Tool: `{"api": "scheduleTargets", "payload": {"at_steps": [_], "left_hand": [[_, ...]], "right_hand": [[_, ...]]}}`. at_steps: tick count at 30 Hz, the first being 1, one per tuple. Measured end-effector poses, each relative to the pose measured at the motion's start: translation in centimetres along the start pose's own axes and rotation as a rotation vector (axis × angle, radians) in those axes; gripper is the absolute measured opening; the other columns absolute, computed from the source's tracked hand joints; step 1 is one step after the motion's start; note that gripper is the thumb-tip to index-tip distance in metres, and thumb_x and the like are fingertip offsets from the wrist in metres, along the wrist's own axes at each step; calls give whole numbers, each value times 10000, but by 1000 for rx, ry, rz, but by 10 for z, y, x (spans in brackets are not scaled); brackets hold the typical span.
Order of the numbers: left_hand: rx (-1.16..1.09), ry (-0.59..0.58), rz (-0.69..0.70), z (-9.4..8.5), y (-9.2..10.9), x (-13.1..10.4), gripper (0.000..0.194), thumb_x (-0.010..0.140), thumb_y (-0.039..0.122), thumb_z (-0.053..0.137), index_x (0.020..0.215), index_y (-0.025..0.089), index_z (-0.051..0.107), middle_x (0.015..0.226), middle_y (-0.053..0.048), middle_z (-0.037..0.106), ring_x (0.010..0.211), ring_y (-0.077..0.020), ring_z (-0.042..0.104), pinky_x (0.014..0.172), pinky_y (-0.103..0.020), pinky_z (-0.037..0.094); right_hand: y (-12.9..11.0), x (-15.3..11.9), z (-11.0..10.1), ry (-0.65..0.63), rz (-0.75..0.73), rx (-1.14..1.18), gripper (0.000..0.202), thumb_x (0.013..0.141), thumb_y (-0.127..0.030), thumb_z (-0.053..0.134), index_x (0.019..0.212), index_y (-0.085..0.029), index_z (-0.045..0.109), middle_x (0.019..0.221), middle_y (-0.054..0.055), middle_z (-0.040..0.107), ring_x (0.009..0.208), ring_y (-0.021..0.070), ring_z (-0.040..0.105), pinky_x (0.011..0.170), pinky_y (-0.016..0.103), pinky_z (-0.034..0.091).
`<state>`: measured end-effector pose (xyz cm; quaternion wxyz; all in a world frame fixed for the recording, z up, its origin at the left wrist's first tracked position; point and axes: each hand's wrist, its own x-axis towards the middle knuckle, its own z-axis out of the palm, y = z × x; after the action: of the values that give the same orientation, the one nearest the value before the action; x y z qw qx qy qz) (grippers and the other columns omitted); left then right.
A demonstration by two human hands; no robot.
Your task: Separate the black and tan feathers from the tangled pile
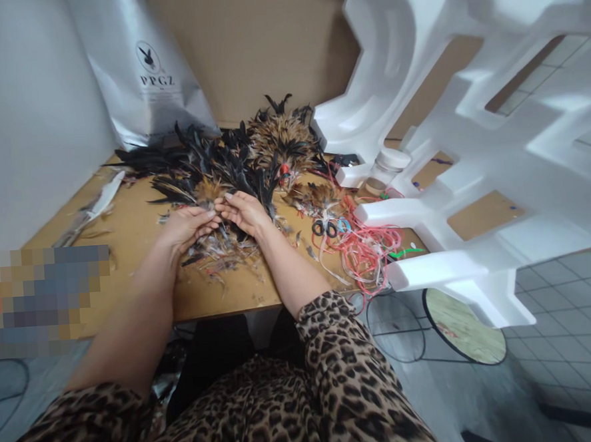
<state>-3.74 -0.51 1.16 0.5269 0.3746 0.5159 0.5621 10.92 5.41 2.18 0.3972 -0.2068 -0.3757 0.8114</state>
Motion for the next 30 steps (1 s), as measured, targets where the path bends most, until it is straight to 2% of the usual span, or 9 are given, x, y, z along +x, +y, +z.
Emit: {"api": "scheduleTargets", "payload": {"at_steps": [8, 12, 15, 17, 19, 22, 24, 26, 30], "left_hand": [[193, -33, 35, 0, -2, -2, 181, 640, 266, 739, 692, 100, 687, 664, -116, 691, 490, -107, 599, 463, -187, 455], [82, 84, 91, 0, 4, -2, 185, 649, 248, 730, 732, 92, 677, 735, -116, 705, 505, -92, 602, 438, -157, 426], [-80, 236, 107, -3, 7, 1, 122, 698, 211, 684, 712, 99, 637, 735, -97, 704, 494, -65, 586, 418, -130, 392], [-153, 302, 101, -5, 7, 3, 98, 730, 191, 650, 695, 110, 609, 718, -77, 699, 487, -53, 578, 408, -119, 375], [-188, 325, 104, -7, 6, 6, 93, 738, 186, 642, 693, 118, 597, 712, -63, 696, 483, -48, 576, 401, -114, 366], [-205, 323, 110, -8, 3, 8, 103, 731, 186, 655, 686, 122, 588, 701, -54, 692, 476, -47, 574, 394, -114, 361], [-206, 320, 113, -7, 1, 9, 109, 730, 183, 656, 678, 121, 584, 688, -50, 689, 467, -45, 569, 392, -115, 361], [-209, 322, 117, -7, 1, 9, 110, 730, 183, 656, 679, 118, 584, 683, -47, 687, 463, -44, 566, 391, -116, 360], [-221, 331, 110, -9, 1, 9, 103, 727, 184, 655, 692, 116, 586, 687, -43, 686, 465, -41, 564, 395, -119, 358]], "right_hand": [[2, -2, 3, -11, -9, -35, 199, 811, -154, 590, 697, -177, 428, 751, 5, 696, 676, 87, 665, 580, 156, 529], [-6, 2, -1, 91, -81, -110, 79, 798, -163, 588, 791, -182, 511, 785, -10, 691, 719, 83, 665, 632, 170, 531], [-23, 4, -17, 305, -209, -388, 94, 787, -201, 571, 878, -183, 554, 825, -2, 687, 702, 86, 652, 634, 198, 522], [-38, 1, -32, 498, -304, -771, 127, 772, -239, 559, 874, -167, 582, 846, 21, 682, 701, 101, 638, 662, 228, 513], [-51, -5, -44, 607, -332, -1216, 133, 750, -261, 553, 806, -161, 620, 868, 40, 681, 822, 138, 636, 784, 271, 493], [-57, -12, -53, 632, -115, -1616, 254, 720, -400, 575, 769, -162, 650, 865, 94, 681, 879, 225, 635, 821, 355, 475], [-53, -12, -53, 609, 21, -1735, 311, 681, -444, 606, 789, -157, 658, 894, 130, 676, 881, 261, 636, 790, 372, 481], [-47, -8, -52, 586, 68, -1785, 273, 656, -392, 632, 796, -160, 659, 899, 137, 673, 868, 261, 635, 758, 356, 486], [-49, 4, -54, 556, -55, -1720, 122, 671, -281, 590, 666, -163, 620, 749, 86, 658, 759, 202, 621, 698, 298, 479]]}}
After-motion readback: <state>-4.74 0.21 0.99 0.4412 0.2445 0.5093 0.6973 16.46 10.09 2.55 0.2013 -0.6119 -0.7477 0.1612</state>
